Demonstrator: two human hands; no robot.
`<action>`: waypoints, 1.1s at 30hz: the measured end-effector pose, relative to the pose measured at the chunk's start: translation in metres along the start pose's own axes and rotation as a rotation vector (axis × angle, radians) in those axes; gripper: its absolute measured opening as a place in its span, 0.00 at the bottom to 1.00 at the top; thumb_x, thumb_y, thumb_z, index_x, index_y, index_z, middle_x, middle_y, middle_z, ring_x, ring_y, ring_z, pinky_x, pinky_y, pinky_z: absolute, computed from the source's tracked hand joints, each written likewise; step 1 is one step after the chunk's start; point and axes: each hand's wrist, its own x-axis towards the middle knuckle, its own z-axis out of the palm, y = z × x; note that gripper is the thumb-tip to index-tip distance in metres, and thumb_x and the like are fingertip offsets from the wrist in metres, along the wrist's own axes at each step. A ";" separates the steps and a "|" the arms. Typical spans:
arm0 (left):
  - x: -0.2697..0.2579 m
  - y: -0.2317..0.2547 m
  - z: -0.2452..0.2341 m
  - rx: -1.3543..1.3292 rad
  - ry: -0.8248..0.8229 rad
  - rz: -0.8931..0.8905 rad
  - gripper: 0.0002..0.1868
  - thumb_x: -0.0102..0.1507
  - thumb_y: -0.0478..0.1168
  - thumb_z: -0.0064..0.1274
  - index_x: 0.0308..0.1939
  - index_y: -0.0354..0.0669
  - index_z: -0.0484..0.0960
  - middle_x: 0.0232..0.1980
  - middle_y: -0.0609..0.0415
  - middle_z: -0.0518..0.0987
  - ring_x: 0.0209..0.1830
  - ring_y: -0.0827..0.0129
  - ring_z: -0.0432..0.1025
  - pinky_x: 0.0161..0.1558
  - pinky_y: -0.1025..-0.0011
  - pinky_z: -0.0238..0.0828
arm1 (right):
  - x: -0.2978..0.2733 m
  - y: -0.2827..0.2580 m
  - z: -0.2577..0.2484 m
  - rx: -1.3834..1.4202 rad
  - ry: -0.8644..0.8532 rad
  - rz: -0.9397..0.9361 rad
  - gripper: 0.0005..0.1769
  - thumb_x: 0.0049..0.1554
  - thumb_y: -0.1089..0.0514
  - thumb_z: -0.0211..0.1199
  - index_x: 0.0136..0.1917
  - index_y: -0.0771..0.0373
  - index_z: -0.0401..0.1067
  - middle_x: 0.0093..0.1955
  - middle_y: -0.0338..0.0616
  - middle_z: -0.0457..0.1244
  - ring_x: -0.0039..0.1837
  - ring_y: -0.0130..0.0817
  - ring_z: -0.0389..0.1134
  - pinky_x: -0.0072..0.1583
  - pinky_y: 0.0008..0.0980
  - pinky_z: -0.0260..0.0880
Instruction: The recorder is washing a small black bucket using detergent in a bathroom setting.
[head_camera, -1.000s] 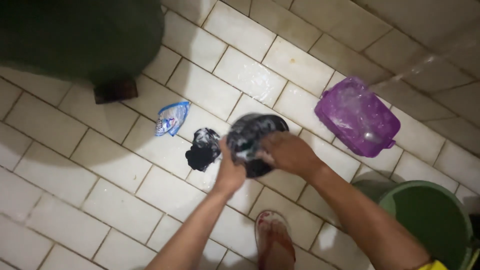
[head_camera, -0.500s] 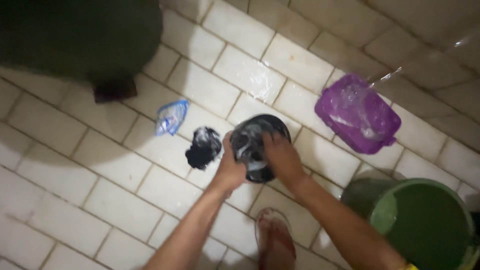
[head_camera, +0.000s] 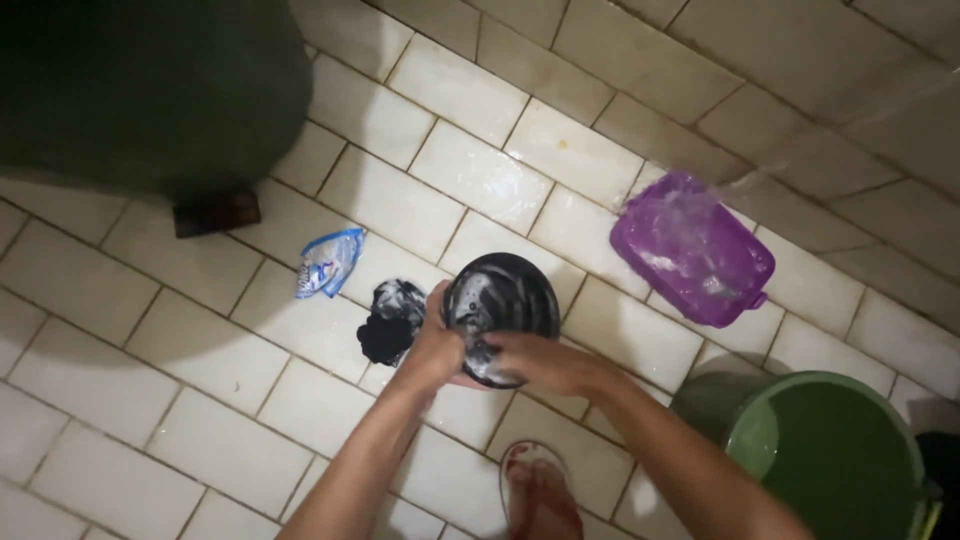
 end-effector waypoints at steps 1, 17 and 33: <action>-0.007 0.021 0.000 -0.045 0.013 -0.060 0.45 0.59 0.31 0.46 0.79 0.59 0.49 0.65 0.40 0.76 0.54 0.54 0.78 0.46 0.60 0.81 | -0.008 -0.021 0.004 -0.359 0.145 -0.179 0.37 0.50 0.48 0.70 0.66 0.72 0.66 0.59 0.64 0.66 0.60 0.60 0.66 0.62 0.48 0.66; -0.024 0.064 -0.032 -0.868 -0.286 -0.187 0.45 0.63 0.75 0.35 0.72 0.48 0.70 0.63 0.52 0.81 0.62 0.58 0.76 0.63 0.54 0.72 | 0.009 0.067 -0.014 1.058 0.270 -0.251 0.21 0.54 0.58 0.70 0.56 0.74 0.73 0.52 0.49 0.72 0.56 0.41 0.73 0.61 0.44 0.73; -0.016 0.015 0.006 0.087 0.421 0.285 0.31 0.77 0.55 0.40 0.30 0.32 0.72 0.22 0.53 0.65 0.24 0.72 0.58 0.27 0.65 0.60 | 0.021 -0.066 -0.021 0.250 1.305 0.195 0.49 0.53 0.38 0.76 0.70 0.73 0.57 0.54 0.49 0.65 0.51 0.30 0.69 0.52 0.30 0.70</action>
